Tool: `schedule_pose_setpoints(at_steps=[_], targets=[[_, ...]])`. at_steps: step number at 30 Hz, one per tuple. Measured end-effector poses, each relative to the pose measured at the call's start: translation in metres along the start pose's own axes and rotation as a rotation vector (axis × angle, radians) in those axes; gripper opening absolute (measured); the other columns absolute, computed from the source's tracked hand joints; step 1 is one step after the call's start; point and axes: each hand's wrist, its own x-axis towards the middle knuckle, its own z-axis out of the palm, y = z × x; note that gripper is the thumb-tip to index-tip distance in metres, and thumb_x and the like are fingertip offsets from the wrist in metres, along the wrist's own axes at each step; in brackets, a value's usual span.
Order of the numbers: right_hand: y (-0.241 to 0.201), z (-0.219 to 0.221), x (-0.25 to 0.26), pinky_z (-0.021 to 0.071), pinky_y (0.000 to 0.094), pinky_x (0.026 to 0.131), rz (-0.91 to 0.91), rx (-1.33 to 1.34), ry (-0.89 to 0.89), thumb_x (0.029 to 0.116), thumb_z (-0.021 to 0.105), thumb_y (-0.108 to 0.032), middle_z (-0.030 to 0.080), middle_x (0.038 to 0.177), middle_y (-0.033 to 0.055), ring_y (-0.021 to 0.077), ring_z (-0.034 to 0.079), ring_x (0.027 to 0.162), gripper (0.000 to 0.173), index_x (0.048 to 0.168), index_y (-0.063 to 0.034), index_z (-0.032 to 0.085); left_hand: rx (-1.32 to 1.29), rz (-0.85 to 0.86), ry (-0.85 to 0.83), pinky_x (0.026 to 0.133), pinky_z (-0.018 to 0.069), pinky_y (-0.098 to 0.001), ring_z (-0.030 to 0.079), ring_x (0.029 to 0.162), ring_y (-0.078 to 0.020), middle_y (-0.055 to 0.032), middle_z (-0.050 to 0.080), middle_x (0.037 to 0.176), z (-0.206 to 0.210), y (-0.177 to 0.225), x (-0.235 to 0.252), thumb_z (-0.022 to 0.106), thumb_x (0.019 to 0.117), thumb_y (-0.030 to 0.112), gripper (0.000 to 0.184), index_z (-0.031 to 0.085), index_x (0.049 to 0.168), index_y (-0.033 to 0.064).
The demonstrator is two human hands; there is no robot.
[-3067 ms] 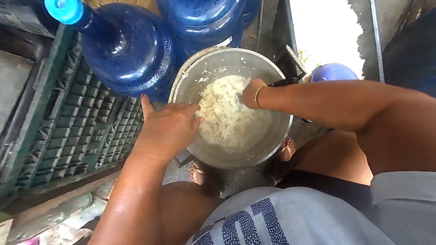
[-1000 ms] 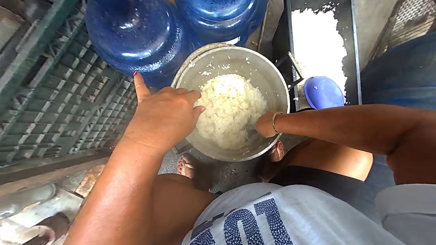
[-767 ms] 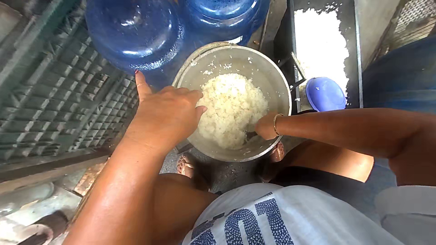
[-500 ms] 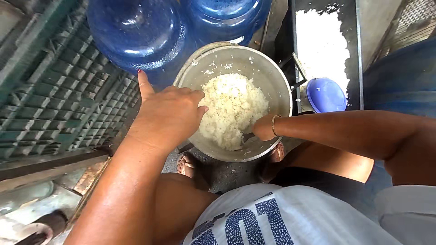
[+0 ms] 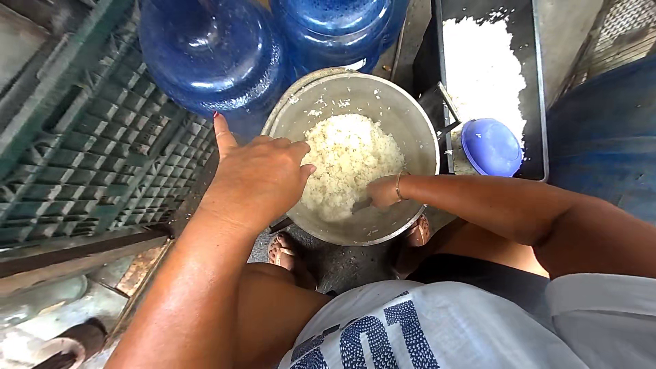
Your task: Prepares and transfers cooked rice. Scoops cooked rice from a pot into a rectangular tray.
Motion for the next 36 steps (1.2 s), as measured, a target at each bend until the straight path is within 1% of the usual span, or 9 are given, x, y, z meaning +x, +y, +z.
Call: schedule_pose_setpoints(at_steps=[2, 5, 15, 17, 21, 25, 28, 31, 36], targets=[[0.006, 0.007, 0.014, 0.0494, 0.0419, 0.060, 0.009, 0.139, 0.010, 0.1035, 0.062, -0.026, 0.061, 0.076, 0.0117, 0.0220, 0.058, 0.064, 0.030, 0.094, 0.0013, 0.070, -0.003, 0.004, 0.006, 0.111, 0.0110, -0.0847, 0.064, 0.123, -0.0386, -0.0112, 0.072, 0.122, 0.002, 0.000, 0.000, 0.055, 0.1056, 0.041, 0.039, 0.068, 0.133, 0.0167], [0.004, 0.010, 0.035, 0.0429, 0.0353, 0.053, 0.027, 0.343, 0.009, 0.1033, 0.062, -0.027, 0.057, 0.067, 0.0068, 0.0151, 0.049, 0.053, 0.030, 0.093, -0.0004, 0.070, 0.008, -0.009, -0.001, 0.112, 0.0114, -0.0843, 0.064, 0.123, -0.0374, -0.0101, 0.072, 0.122, 0.002, 0.001, 0.001, 0.055, 0.1055, 0.041, 0.038, 0.068, 0.132, 0.0176], [0.009, -0.030, 0.027, 0.0436, 0.0311, 0.052, -0.042, 0.433, 0.040, 0.1080, 0.055, -0.036, 0.057, 0.069, 0.0048, 0.0121, 0.048, 0.053, 0.035, 0.115, -0.0060, 0.071, -0.006, -0.026, -0.033, 0.112, 0.0107, -0.0839, 0.062, 0.125, -0.0373, -0.0092, 0.071, 0.124, 0.005, -0.004, -0.001, 0.052, 0.1062, 0.043, 0.039, 0.068, 0.134, 0.0194], [0.013, -0.041, 0.022, 0.0423, 0.0314, 0.050, -0.027, 0.347, 0.075, 0.1081, 0.055, -0.035, 0.054, 0.067, 0.0046, 0.0127, 0.047, 0.051, 0.035, 0.110, -0.0055, 0.072, -0.008, -0.035, -0.040, 0.112, 0.0106, -0.0838, 0.062, 0.125, -0.0370, -0.0091, 0.071, 0.124, 0.005, -0.005, -0.001, 0.053, 0.1062, 0.042, 0.039, 0.067, 0.134, 0.0197], [0.027, -0.060, 0.004, 0.0460, 0.0393, 0.058, 0.023, 0.143, 0.150, 0.1070, 0.058, -0.033, 0.058, 0.076, 0.0101, 0.0194, 0.053, 0.061, 0.034, 0.105, -0.0023, 0.073, -0.010, -0.041, -0.050, 0.112, 0.0107, -0.0840, 0.063, 0.124, -0.0368, -0.0092, 0.071, 0.125, 0.003, -0.008, -0.002, 0.052, 0.1062, 0.043, 0.040, 0.067, 0.135, 0.0198], [0.032, -0.079, -0.022, 0.0523, 0.0647, 0.083, 0.062, -0.170, 0.251, 0.1049, 0.058, -0.026, 0.070, 0.100, 0.0214, 0.0405, 0.069, 0.098, 0.029, 0.101, -0.0016, 0.073, -0.016, -0.038, -0.036, 0.112, 0.0114, -0.0841, 0.063, 0.123, -0.0374, -0.0101, 0.071, 0.124, 0.004, -0.011, -0.005, 0.053, 0.1061, 0.042, 0.039, 0.067, 0.134, 0.0187], [0.009, -0.097, -0.069, 0.0515, 0.0690, 0.076, 0.229, -0.326, 0.321, 0.1023, 0.058, -0.021, 0.069, 0.104, 0.0238, 0.0458, 0.068, 0.101, 0.023, 0.104, -0.0020, 0.070, -0.010, -0.048, -0.046, 0.113, 0.0114, -0.0834, 0.063, 0.125, -0.0359, -0.0091, 0.071, 0.125, 0.003, -0.011, -0.005, 0.052, 0.1061, 0.043, 0.039, 0.067, 0.134, 0.0195], [-0.004, -0.109, -0.087, 0.0500, 0.0677, 0.068, 0.312, -0.353, 0.453, 0.0982, 0.058, -0.012, 0.068, 0.097, 0.0264, 0.0478, 0.068, 0.095, 0.017, 0.096, 0.0022, 0.068, -0.017, -0.051, -0.049, 0.112, 0.0112, -0.0839, 0.063, 0.125, -0.0367, -0.0095, 0.071, 0.124, 0.002, -0.010, -0.005, 0.053, 0.1059, 0.043, 0.039, 0.068, 0.133, 0.0193], [-0.028, -0.095, -0.016, 0.0514, 0.0718, 0.079, 0.253, -0.173, 0.526, 0.0998, 0.055, -0.007, 0.069, 0.109, 0.0295, 0.0511, 0.066, 0.105, 0.021, 0.104, 0.0054, 0.071, -0.002, -0.051, -0.058, 0.114, 0.0112, -0.0823, 0.063, 0.124, -0.0359, -0.0084, 0.071, 0.124, 0.002, -0.001, 0.000, 0.054, 0.1056, 0.043, 0.038, 0.068, 0.133, 0.0211]])
